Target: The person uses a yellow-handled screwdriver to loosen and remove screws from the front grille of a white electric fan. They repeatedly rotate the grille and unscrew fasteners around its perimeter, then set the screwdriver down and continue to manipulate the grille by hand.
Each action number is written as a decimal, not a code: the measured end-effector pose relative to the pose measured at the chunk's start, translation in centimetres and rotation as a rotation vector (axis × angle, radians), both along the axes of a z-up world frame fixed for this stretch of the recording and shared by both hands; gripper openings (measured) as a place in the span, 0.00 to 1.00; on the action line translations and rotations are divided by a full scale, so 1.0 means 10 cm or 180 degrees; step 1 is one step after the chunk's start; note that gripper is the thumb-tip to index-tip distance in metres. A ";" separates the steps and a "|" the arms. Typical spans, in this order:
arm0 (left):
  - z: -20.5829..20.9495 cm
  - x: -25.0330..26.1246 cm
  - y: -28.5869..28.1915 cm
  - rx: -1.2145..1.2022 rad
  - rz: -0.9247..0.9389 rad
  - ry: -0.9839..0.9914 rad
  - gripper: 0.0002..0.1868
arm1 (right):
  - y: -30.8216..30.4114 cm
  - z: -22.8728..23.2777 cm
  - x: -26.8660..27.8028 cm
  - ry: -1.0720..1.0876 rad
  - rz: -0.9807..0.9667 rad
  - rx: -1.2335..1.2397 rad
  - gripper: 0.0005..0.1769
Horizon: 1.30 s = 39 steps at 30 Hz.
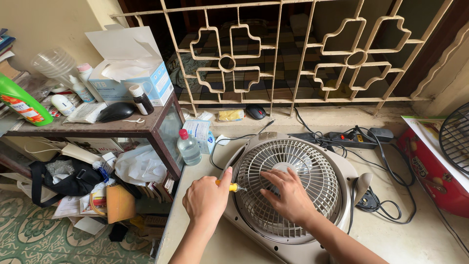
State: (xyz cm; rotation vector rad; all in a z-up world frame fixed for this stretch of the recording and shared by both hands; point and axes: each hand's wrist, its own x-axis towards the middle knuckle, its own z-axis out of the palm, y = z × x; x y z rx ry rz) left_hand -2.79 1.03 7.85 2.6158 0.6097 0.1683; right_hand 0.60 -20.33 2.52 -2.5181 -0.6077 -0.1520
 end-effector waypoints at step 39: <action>0.08 0.13 -0.27 -0.0279 -0.0419 -0.0440 0.37 | -0.11 -0.40 0.52 0.3357 0.0145 0.3398 0.19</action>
